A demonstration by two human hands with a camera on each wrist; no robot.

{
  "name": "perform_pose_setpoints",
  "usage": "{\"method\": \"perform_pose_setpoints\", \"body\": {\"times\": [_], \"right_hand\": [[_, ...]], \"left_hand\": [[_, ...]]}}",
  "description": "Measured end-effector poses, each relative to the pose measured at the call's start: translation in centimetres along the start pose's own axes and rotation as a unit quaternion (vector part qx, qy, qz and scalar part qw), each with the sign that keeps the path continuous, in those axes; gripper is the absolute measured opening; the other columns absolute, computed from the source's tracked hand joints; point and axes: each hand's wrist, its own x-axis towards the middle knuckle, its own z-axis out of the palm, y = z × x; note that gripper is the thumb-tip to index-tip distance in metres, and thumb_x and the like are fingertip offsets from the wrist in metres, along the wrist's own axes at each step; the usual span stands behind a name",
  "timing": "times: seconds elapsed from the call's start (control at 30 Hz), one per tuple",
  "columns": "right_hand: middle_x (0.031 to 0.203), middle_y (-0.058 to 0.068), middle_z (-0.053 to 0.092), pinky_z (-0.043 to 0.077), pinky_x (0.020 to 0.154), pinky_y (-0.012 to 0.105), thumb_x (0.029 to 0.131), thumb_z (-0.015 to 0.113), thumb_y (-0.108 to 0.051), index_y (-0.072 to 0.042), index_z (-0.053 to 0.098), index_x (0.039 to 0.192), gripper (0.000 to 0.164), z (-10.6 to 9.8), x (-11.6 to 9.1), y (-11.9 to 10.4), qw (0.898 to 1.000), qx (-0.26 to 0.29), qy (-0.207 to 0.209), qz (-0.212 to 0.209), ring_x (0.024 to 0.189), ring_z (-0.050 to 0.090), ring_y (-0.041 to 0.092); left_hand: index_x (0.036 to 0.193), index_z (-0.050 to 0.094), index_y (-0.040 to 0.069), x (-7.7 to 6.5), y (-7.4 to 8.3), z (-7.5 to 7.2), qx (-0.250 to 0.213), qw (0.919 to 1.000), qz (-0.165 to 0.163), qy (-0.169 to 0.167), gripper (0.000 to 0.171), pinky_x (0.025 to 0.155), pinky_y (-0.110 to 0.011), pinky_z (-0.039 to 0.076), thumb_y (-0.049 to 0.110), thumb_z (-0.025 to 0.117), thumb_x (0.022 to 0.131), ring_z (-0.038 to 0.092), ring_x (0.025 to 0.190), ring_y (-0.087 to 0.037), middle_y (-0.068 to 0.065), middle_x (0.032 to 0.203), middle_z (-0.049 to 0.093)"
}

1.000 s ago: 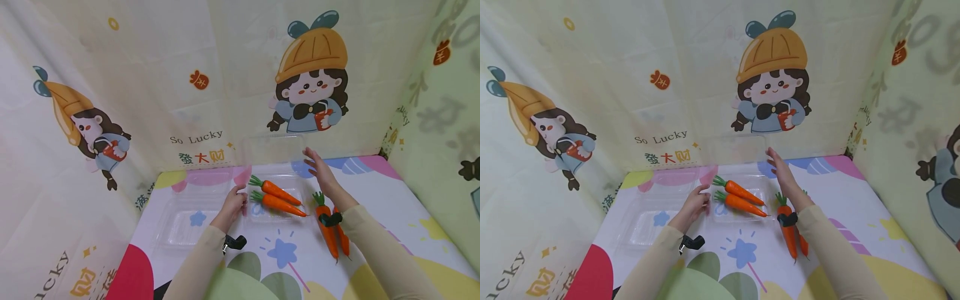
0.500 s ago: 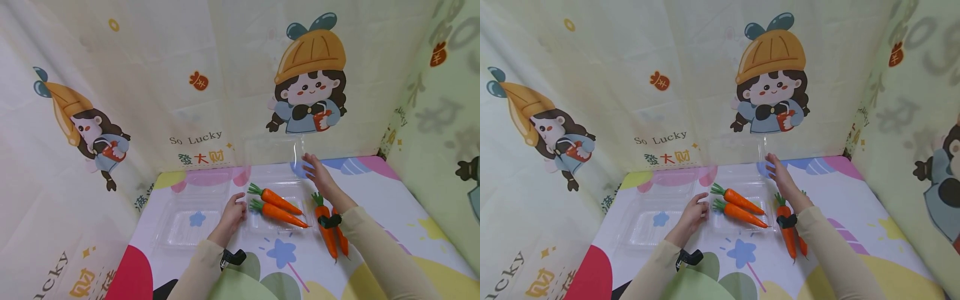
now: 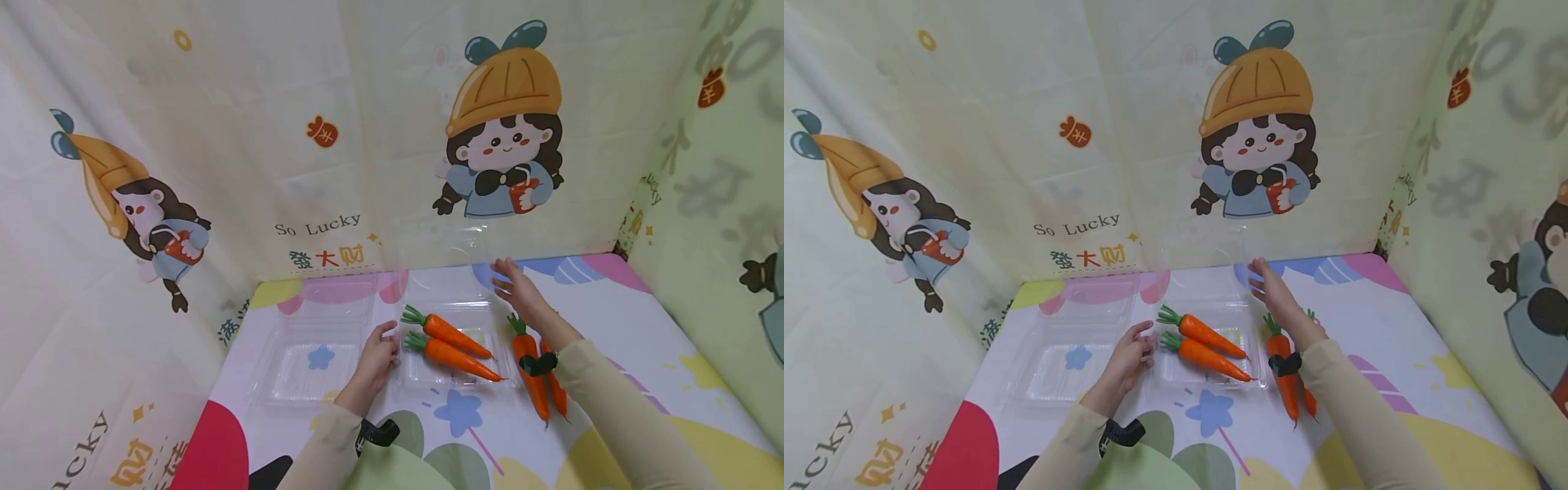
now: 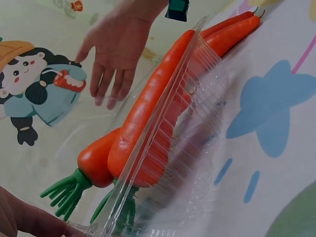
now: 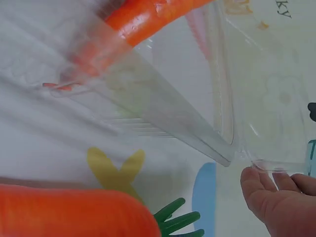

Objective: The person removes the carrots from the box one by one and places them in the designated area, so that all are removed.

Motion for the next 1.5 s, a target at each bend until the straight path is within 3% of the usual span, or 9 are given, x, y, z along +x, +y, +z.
{"method": "perform_pose_setpoints", "body": {"times": [0.23,0.47,0.63,0.87,1.03,1.2,1.37,1.5], "right_hand": [[0.169,0.031,-0.004,0.011,0.127,0.059,0.111,0.013,-0.050,0.008,-0.005,0.161,0.078,0.1,-0.3,0.3,0.999,0.015,-0.020,0.020,0.155,0.006,0.053],[0.167,0.036,0.000,0.013,0.127,0.057,0.111,0.016,-0.052,0.009,-0.007,0.160,0.081,0.2,-0.5,0.6,0.998,-0.019,-0.036,0.048,0.155,0.009,0.053],[0.165,0.039,0.002,0.014,0.127,0.056,0.111,0.015,-0.051,0.008,-0.008,0.160,0.080,0.3,-0.8,0.7,0.995,-0.049,-0.046,0.077,0.155,0.011,0.052],[0.165,0.039,0.002,0.014,0.127,0.054,0.112,0.017,-0.048,0.007,-0.006,0.161,0.077,0.3,-0.8,0.7,0.994,-0.050,-0.043,0.082,0.155,0.010,0.051],[0.167,0.035,-0.001,0.013,0.126,0.058,0.112,0.020,-0.047,0.008,-0.004,0.161,0.077,0.4,-1.4,0.1,0.988,-0.120,-0.038,0.091,0.154,0.008,0.053],[0.168,0.030,0.013,0.019,0.124,0.063,0.112,0.031,-0.044,0.005,0.012,0.162,0.073,1.0,-2.2,-0.7,0.971,-0.223,0.000,0.084,0.154,0.017,0.051],[0.159,0.033,0.034,0.031,0.119,0.063,0.111,0.039,-0.039,0.004,0.031,0.158,0.064,1.7,-2.9,-1.4,0.961,-0.271,0.038,0.032,0.146,0.035,0.051],[0.153,0.030,0.046,0.040,0.114,0.062,0.110,0.043,-0.037,0.002,0.041,0.153,0.058,2.3,-3.4,-1.9,0.955,-0.294,0.046,0.008,0.140,0.045,0.050]], "left_hand": [[0.150,0.043,0.001,-0.6,-0.4,-0.1,-0.013,0.9998,0.002,-0.012,0.056,0.059,-0.023,0.035,-0.008,0.045,0.095,0.042,0.075,-0.014,-0.005,0.099,0.049],[0.149,0.043,-0.001,-1.4,-0.7,-0.2,-0.021,0.9997,0.008,-0.013,0.057,0.056,-0.019,0.032,-0.009,0.045,0.093,0.041,0.074,-0.012,-0.006,0.112,0.045],[0.148,0.040,-0.004,-1.9,-0.8,-0.1,-0.035,0.9990,0.017,-0.023,0.058,0.053,-0.018,0.028,-0.011,0.044,0.091,0.037,0.069,-0.012,-0.002,0.101,0.040],[0.148,0.040,-0.004,-2.3,-1.0,-0.1,-0.037,0.9987,0.021,-0.029,0.057,0.054,-0.018,0.031,-0.009,0.044,0.091,0.038,0.069,-0.012,-0.001,0.092,0.041],[0.147,0.041,-0.004,-2.0,-1.0,-0.4,-0.025,0.9991,0.020,-0.029,0.056,0.054,-0.019,0.033,-0.007,0.045,0.092,0.039,0.069,-0.011,0.000,0.086,0.043],[0.147,0.042,-0.003,-1.9,-0.9,-0.7,-0.006,0.9995,0.013,-0.027,0.053,0.057,-0.020,0.038,-0.003,0.047,0.095,0.042,0.073,-0.014,-0.002,0.090,0.045],[0.148,0.042,-0.001,-2.0,-0.7,-0.8,0.004,0.9995,0.006,-0.031,0.053,0.059,-0.022,0.041,-0.002,0.048,0.096,0.045,0.076,-0.015,-0.005,0.097,0.046],[0.149,0.042,0.002,-1.9,-0.7,-1.0,0.013,0.9993,-0.002,-0.035,0.052,0.061,-0.022,0.043,-0.001,0.049,0.097,0.047,0.078,-0.017,-0.005,0.101,0.047]]}}
